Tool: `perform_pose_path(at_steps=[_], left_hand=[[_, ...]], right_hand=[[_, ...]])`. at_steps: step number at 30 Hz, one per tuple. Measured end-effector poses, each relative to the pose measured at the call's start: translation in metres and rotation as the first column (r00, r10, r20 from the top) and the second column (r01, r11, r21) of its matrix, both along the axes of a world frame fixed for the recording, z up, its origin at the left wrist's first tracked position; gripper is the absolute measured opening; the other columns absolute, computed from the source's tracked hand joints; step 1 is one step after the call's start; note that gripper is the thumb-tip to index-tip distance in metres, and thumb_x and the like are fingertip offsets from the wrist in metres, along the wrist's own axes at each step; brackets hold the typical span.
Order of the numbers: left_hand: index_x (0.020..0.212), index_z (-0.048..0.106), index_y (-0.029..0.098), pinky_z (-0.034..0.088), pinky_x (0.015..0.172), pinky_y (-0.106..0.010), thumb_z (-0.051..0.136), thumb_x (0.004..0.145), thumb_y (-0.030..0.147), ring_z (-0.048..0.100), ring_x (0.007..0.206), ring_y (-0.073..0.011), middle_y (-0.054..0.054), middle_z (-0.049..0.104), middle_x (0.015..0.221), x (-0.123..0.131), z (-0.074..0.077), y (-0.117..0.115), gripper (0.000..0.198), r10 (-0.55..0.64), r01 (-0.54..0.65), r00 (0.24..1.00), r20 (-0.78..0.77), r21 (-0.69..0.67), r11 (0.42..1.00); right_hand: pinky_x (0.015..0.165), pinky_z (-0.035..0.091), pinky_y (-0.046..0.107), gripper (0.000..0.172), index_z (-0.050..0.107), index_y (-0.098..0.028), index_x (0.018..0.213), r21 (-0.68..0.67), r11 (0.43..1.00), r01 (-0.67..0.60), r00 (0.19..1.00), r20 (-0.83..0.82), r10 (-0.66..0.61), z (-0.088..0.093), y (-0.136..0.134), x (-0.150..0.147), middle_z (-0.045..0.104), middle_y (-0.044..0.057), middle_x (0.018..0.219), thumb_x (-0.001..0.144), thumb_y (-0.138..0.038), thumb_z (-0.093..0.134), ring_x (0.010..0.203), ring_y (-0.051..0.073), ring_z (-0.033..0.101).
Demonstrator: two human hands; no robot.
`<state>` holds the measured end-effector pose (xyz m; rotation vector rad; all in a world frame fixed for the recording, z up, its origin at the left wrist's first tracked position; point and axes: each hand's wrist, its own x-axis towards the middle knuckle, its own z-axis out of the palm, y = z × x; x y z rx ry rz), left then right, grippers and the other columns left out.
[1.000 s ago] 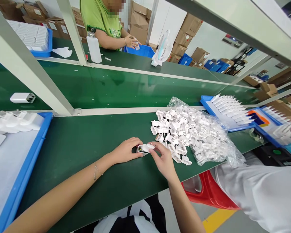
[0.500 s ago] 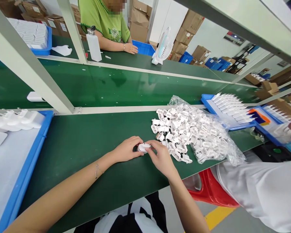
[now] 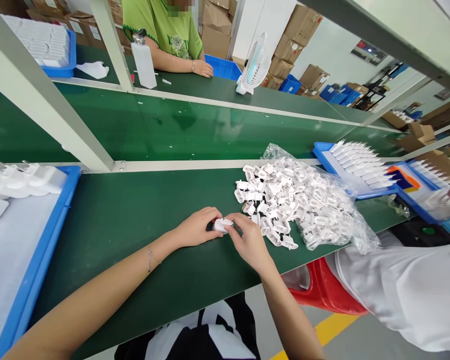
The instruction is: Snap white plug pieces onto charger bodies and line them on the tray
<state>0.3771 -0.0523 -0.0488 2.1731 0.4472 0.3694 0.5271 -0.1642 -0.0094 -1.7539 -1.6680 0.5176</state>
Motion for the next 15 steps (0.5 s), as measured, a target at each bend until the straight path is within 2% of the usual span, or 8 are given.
perform_pose_path(at_steps=[4, 7, 10, 13, 15], left_hand=[[0.095, 0.052, 0.020, 0.042, 0.077, -0.032, 0.060, 0.080, 0.036, 0.052, 0.088, -0.0193, -0.003, 0.056, 0.094, -0.002, 0.002, -0.001, 0.023, -0.010, 0.010, 1.000, 0.001, 0.007, 1.000], [0.102, 0.050, 0.020, 0.043, 0.079, -0.032, 0.062, 0.077, 0.033, 0.052, 0.090, -0.0189, -0.004, 0.056, 0.099, -0.004, 0.005, -0.002, 0.030, -0.036, 0.036, 0.998, 0.058, -0.004, 0.999], [0.097, 0.051, 0.019, 0.043, 0.079, -0.029, 0.053, 0.084, 0.032, 0.053, 0.086, -0.0162, -0.004, 0.056, 0.096, -0.004, 0.007, -0.001, 0.018, -0.028, 0.034, 0.992, 0.123, -0.046, 0.998], [0.086, 0.051, 0.018, 0.043, 0.079, -0.028, 0.045, 0.089, 0.033, 0.053, 0.084, -0.0149, -0.004, 0.056, 0.093, -0.001, 0.009, 0.001, 0.016, -0.012, 0.020, 0.991, 0.130, -0.061, 0.998], [0.086, 0.051, 0.018, 0.044, 0.081, -0.029, 0.044, 0.089, 0.034, 0.054, 0.085, -0.0156, -0.004, 0.057, 0.094, 0.000, 0.010, 0.000, 0.017, -0.027, 0.032, 0.992, 0.123, -0.042, 0.999]], right_hand=[[0.072, 0.045, 0.030, 0.018, 0.059, -0.022, 0.097, -0.037, 0.999, -0.022, 0.994, 0.111, 0.026, 0.007, -0.001, 0.000, 0.063, 0.006, 0.097, 0.090, -0.018, 0.043, 0.088, 0.020, 0.058], [0.065, 0.043, 0.027, 0.017, 0.059, -0.022, 0.097, -0.079, 0.996, -0.030, 0.980, 0.194, 0.044, 0.013, -0.001, 0.002, 0.063, 0.004, 0.094, 0.090, -0.021, 0.044, 0.079, 0.018, 0.059], [0.059, 0.040, 0.025, 0.015, 0.060, -0.024, 0.097, -0.114, 0.992, -0.062, 0.973, 0.214, 0.086, 0.014, 0.002, 0.007, 0.063, 0.002, 0.091, 0.092, -0.026, 0.046, 0.072, 0.015, 0.058], [0.062, 0.040, 0.024, 0.016, 0.060, -0.024, 0.097, -0.109, 0.991, -0.079, 0.978, 0.184, 0.098, 0.011, 0.004, 0.010, 0.062, 0.001, 0.091, 0.093, -0.030, 0.045, 0.073, 0.014, 0.058], [0.067, 0.042, 0.024, 0.018, 0.060, -0.024, 0.098, -0.086, 0.995, -0.054, 0.978, 0.198, 0.070, 0.010, 0.002, 0.007, 0.062, 0.002, 0.093, 0.093, -0.032, 0.046, 0.079, 0.015, 0.059]])
